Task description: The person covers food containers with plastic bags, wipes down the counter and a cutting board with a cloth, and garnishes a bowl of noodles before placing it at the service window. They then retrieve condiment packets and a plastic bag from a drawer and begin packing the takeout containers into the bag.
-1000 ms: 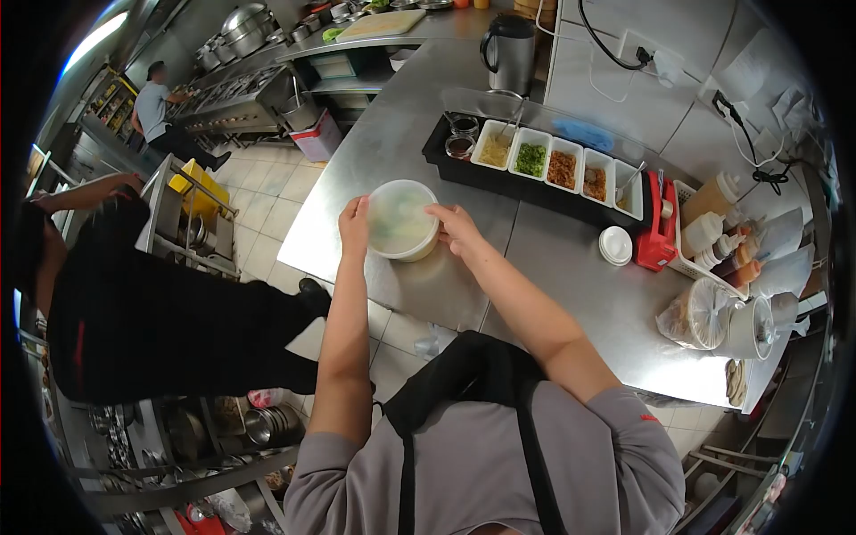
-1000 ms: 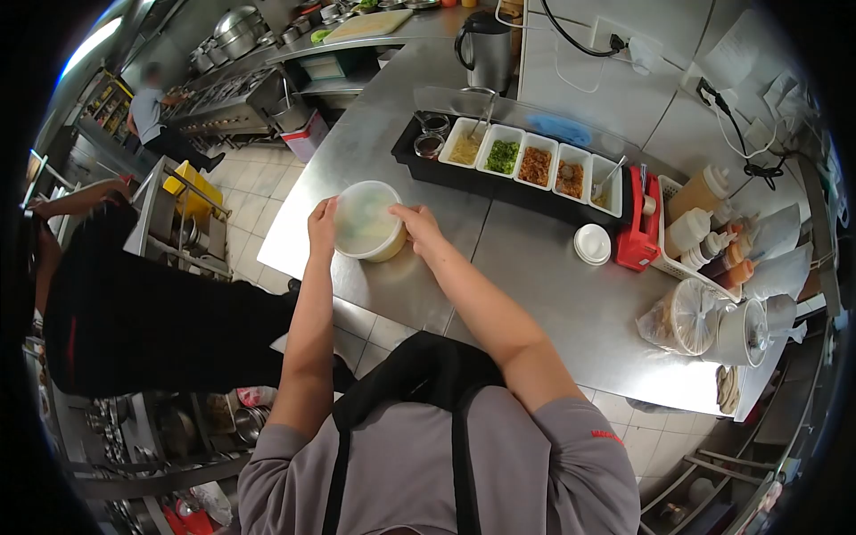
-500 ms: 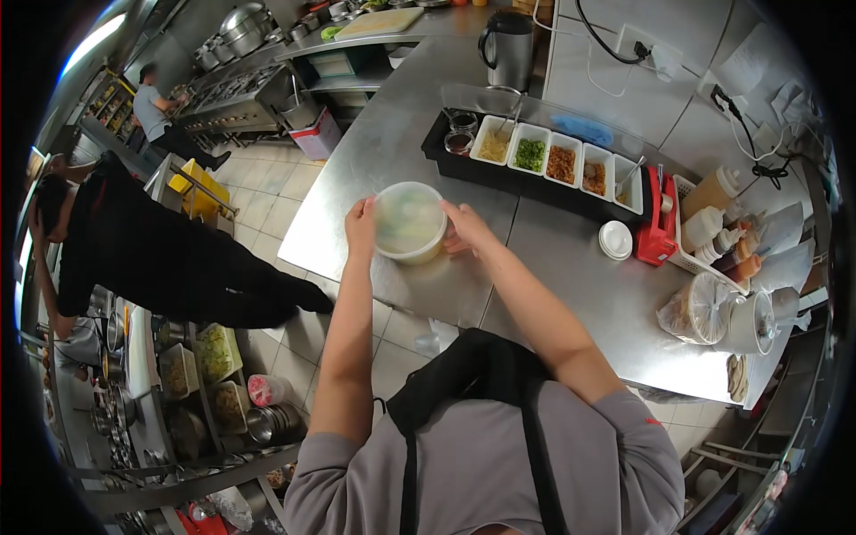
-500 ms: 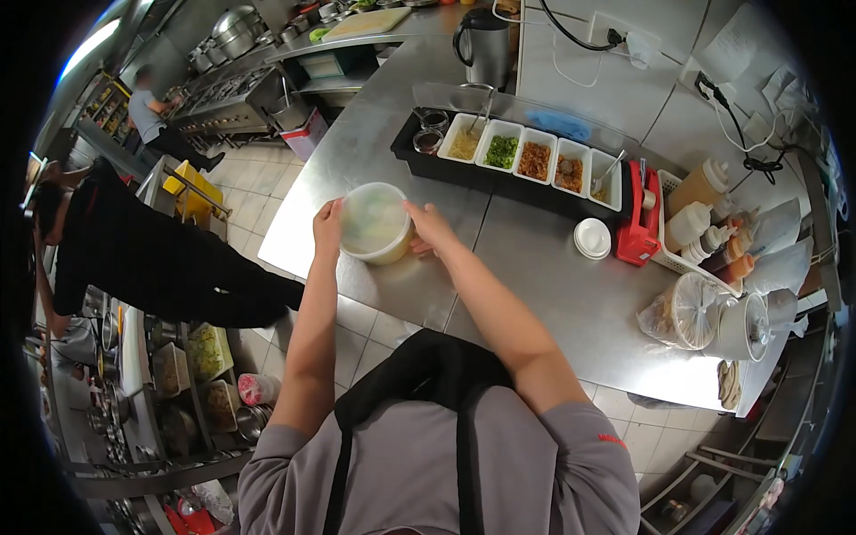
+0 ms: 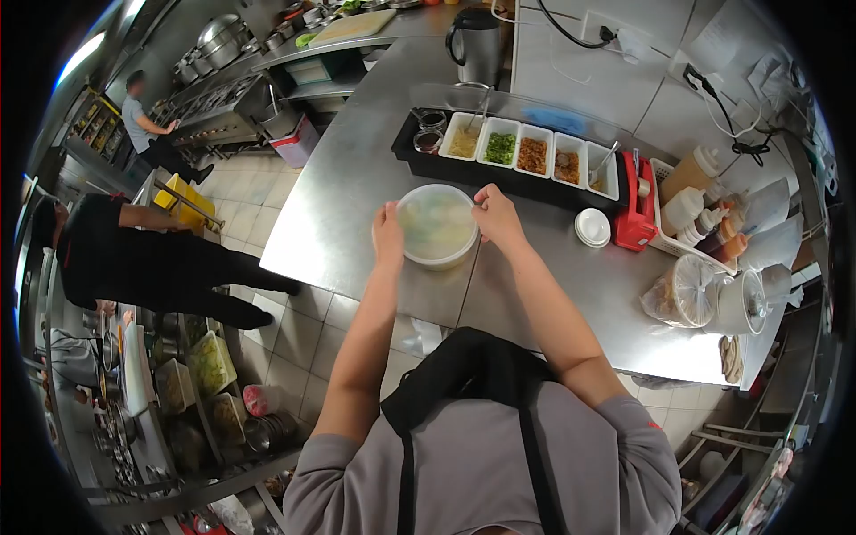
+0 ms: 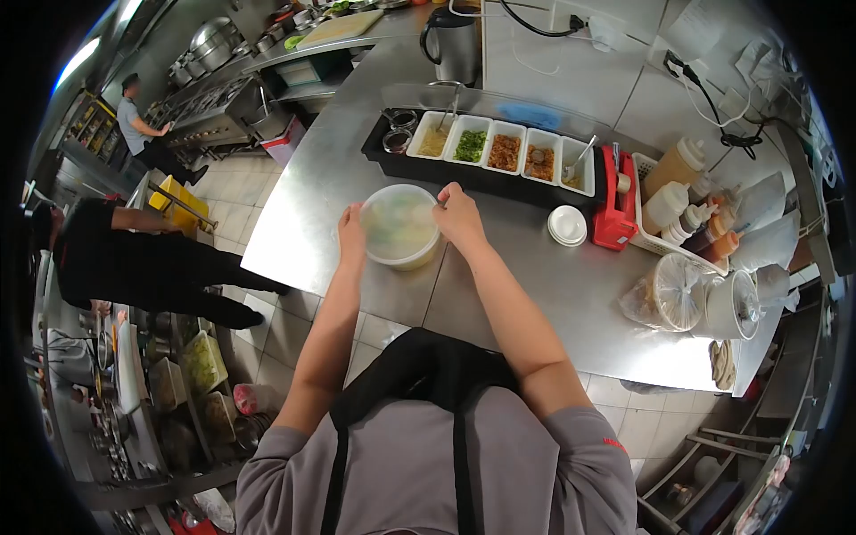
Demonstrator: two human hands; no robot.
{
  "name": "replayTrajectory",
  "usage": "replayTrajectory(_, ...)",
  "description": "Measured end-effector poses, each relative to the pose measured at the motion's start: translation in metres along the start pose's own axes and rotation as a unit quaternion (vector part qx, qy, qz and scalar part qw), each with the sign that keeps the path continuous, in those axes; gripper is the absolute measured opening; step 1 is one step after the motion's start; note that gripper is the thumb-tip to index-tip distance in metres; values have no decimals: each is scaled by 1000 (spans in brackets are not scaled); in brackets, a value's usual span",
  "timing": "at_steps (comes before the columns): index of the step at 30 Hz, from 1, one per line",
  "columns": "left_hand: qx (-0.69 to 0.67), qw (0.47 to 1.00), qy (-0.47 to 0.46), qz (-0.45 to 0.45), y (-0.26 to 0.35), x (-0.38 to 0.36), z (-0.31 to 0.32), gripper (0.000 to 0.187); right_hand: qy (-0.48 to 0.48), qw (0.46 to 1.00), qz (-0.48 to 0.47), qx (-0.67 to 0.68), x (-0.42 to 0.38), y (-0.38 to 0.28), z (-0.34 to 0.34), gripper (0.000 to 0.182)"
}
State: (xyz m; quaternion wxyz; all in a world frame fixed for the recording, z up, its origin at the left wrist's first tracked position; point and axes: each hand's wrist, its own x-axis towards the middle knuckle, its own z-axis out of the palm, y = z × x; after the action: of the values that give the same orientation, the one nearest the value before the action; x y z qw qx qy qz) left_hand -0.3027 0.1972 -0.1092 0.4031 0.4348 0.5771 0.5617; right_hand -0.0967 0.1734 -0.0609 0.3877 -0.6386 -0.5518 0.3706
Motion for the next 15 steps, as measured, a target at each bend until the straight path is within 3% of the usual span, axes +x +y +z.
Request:
replayTrajectory(4,55,998,-1,7,12,-19,22,35,76,982,-120,-128,-14,0,-13,14)
replayTrajectory(7,103,995,-12,2,16,-29,37,33,52,918,-284,-272,-38,-10,-16,16)
replayTrajectory(9,124,992,-30,7,14,-33,43,34,24,882,-387,-267,-59,-8,-2,28)
replayTrajectory(12,201,977,-39,68,6,-38,53,43,28,859,-410,-305,-77,7,5,41)
replayTrajectory(15,333,928,-23,166,19,-59,63,62,41,881,-324,-342,-79,25,-22,48)
